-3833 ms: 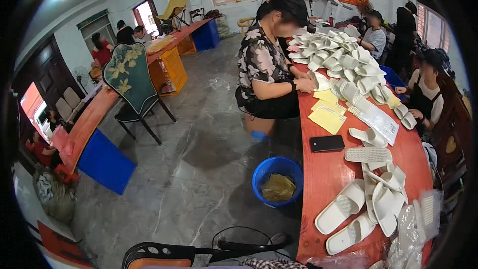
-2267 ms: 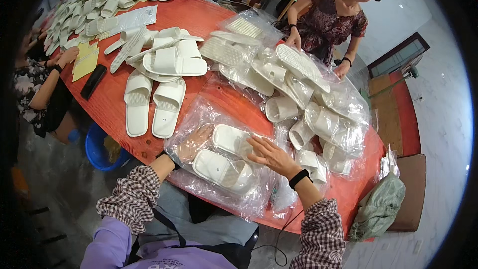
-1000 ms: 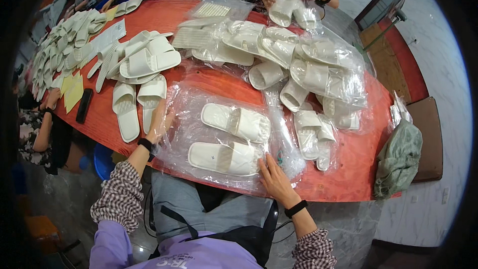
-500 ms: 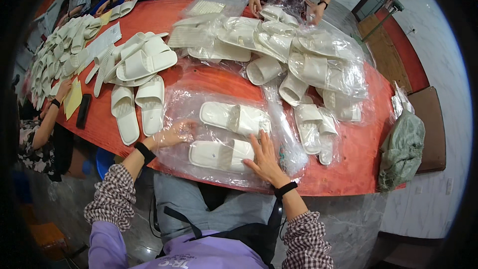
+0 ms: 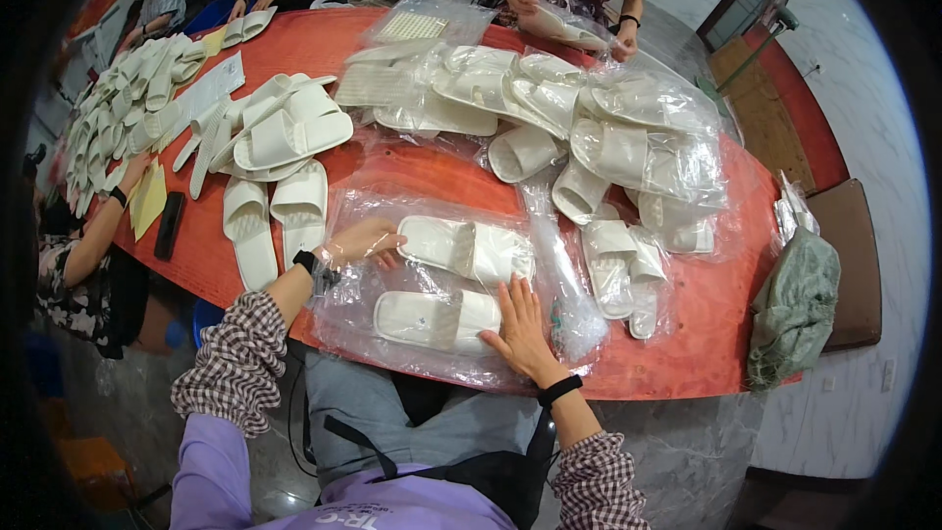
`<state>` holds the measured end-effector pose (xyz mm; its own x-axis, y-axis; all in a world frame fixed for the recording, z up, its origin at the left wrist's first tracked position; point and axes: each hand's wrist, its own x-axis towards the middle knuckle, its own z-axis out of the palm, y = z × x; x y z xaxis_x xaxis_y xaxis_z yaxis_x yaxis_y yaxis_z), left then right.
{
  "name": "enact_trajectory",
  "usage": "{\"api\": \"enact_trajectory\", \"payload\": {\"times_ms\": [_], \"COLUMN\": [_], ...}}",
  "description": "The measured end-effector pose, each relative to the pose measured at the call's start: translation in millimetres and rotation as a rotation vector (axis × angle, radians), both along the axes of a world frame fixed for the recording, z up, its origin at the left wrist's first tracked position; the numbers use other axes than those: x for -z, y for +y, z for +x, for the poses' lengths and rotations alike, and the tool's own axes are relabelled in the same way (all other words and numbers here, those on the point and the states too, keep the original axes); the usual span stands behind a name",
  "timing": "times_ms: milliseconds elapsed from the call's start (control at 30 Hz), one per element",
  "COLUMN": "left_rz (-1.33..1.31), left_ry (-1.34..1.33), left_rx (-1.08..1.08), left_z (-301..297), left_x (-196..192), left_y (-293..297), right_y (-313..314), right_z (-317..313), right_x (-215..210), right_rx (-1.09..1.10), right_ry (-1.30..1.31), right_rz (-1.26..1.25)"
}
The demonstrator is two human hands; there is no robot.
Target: The person is putting pairs of white sandals into plastic bags.
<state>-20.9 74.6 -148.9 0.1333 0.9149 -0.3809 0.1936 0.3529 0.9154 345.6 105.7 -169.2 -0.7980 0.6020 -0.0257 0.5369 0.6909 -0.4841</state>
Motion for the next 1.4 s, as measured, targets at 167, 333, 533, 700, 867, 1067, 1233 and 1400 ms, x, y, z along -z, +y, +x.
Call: {"api": "enact_trajectory", "payload": {"times_ms": [167, 333, 533, 700, 867, 1067, 1233, 1400], "left_rz": [-0.083, 0.295, 0.164, 0.534, 0.828, 0.718, 0.718, 0.728], "left_ry": [0.01, 0.028, -0.345, -0.479, -0.469, 0.073, 0.508, 1.005], "left_rx": [-0.06, -0.218, -0.77, -1.015, -1.1, -0.894, -0.113, 0.134], "left_z": [22, -47, -62, -142, -233, -134, 86, 130], "left_x": [1, 40, -96, -140, -188, -201, -182, -76], "left_y": [-4, -84, -129, -156, -142, -90, -97, -81], "right_y": [-2, -7, -4, -8, -10, -12, -13, -9], "right_z": [1, -23, -5, -4, -9, -2, -7, -3], "right_x": [-1, -4, -6, -14, -10, -6, -1, -12], "right_rx": [0.021, 0.009, -0.004, 0.028, 0.005, 0.042, 0.026, 0.041], "right_ry": [0.0, 0.087, -0.155, -0.161, -0.109, -0.127, -0.09, -0.073], "right_rz": [-0.003, -0.024, 0.092, 0.08, 0.111, 0.147, 0.149, 0.166]}}
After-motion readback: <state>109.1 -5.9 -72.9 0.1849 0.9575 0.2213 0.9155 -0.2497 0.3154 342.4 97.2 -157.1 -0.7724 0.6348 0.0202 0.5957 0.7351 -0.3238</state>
